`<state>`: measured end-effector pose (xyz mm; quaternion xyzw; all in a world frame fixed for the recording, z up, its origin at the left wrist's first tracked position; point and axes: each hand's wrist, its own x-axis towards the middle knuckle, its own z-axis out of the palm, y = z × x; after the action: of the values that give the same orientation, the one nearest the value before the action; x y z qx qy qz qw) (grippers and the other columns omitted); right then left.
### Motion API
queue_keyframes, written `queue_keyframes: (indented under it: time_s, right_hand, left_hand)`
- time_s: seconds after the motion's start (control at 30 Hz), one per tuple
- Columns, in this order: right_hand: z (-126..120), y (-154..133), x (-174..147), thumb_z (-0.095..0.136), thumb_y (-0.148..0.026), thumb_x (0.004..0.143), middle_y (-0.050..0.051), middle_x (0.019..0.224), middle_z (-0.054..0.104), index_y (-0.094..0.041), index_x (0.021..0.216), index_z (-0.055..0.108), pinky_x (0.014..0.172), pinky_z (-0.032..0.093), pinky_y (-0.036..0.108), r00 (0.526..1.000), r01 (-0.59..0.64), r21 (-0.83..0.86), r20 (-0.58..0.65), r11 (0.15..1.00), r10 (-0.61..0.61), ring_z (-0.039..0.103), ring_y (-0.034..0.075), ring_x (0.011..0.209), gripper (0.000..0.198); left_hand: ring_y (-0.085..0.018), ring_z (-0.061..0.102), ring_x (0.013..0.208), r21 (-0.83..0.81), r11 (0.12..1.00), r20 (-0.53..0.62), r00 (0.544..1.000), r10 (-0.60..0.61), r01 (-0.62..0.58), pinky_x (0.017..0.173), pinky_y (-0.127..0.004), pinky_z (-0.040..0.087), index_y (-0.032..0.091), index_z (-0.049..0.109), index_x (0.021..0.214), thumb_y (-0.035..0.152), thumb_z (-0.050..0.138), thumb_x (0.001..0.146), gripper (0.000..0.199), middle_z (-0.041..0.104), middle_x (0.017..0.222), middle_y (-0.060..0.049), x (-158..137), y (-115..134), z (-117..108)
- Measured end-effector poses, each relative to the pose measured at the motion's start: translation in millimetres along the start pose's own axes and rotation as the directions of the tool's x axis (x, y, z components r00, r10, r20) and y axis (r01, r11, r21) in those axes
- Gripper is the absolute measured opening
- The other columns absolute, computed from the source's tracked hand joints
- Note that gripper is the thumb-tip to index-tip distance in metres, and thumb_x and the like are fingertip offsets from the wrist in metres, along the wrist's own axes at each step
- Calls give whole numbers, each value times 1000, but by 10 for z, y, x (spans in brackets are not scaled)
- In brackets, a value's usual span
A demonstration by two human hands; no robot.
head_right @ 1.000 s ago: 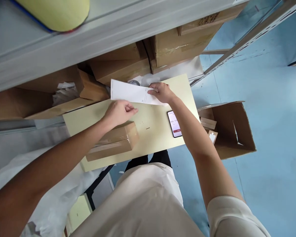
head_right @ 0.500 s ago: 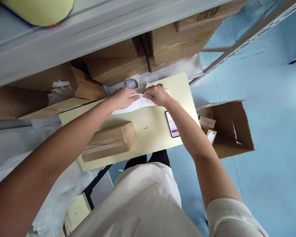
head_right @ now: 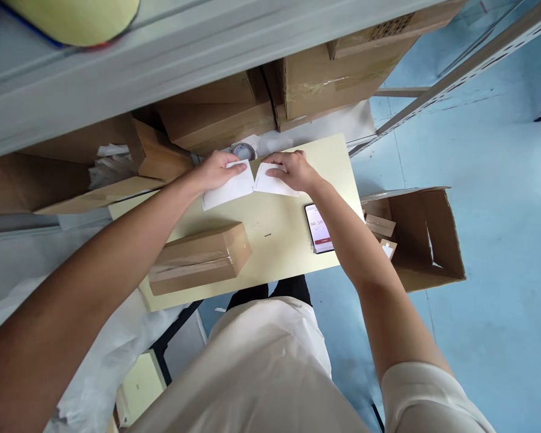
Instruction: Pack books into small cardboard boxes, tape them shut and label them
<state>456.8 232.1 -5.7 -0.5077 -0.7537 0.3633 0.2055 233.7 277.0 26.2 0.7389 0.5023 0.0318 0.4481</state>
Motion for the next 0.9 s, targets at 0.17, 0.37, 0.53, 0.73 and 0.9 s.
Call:
queue_keyframes:
  time_s: [0.17, 0.37, 0.53, 0.73, 0.9]
  right_hand:
    - [-14, 78, 26, 55, -31, 81, 7, 106, 67, -22, 126, 52, 91, 30, 44, 990, -112, -148, 70, 983, 123, 60, 28, 96, 46]
    - [107, 313, 120, 57, -24, 80, 9, 104, 67, -22, 124, 52, 93, 27, 49, 953, -251, -287, 96, 924, 289, 59, 29, 97, 44]
    - [178, 151, 91, 61, -44, 79, 17, 122, 57, -17, 128, 48, 95, 27, 56, 947, -306, -168, -159, 937, 281, 51, 35, 111, 57]
    - [293, -885, -259, 52, -63, 79, 10, 101, 65, -18, 125, 49, 79, 49, 37, 979, -107, 543, -86, 833, 182, 62, 22, 92, 65]
    - [435, -1552, -623, 66, -51, 73, 0, 73, 61, -21, 110, 56, 61, 52, 32, 955, -97, 701, -133, 706, 264, 59, 15, 63, 49]
  left_hand:
    - [-16, 45, 64, 121, 992, -63, 997, 50, -43, 60, -28, 28, 19, 51, 64, 42, 61, 74, 27, 46, 59, 0, -25, -105, -96]
    - [-21, 49, 73, 135, 990, -214, 977, 2, 28, 64, -31, 29, 23, 45, 64, 45, 54, 79, 28, 49, 58, -2, -115, -208, -248]
    - [-15, 44, 61, 35, 999, -287, 958, 21, -12, 58, -28, 30, 21, 45, 62, 44, 48, 85, 32, 44, 54, 1, -322, -177, -280]
    - [-12, 44, 57, -112, 993, -379, 925, 3, -49, 52, -24, 31, 18, 50, 66, 45, 44, 86, 34, 49, 57, 1, -903, 157, -200]
    - [-13, 55, 58, -462, 886, -238, 969, -67, -52, 51, -23, 38, 17, 60, 84, 51, 51, 81, 36, 63, 68, -2, -1732, 276, -166]
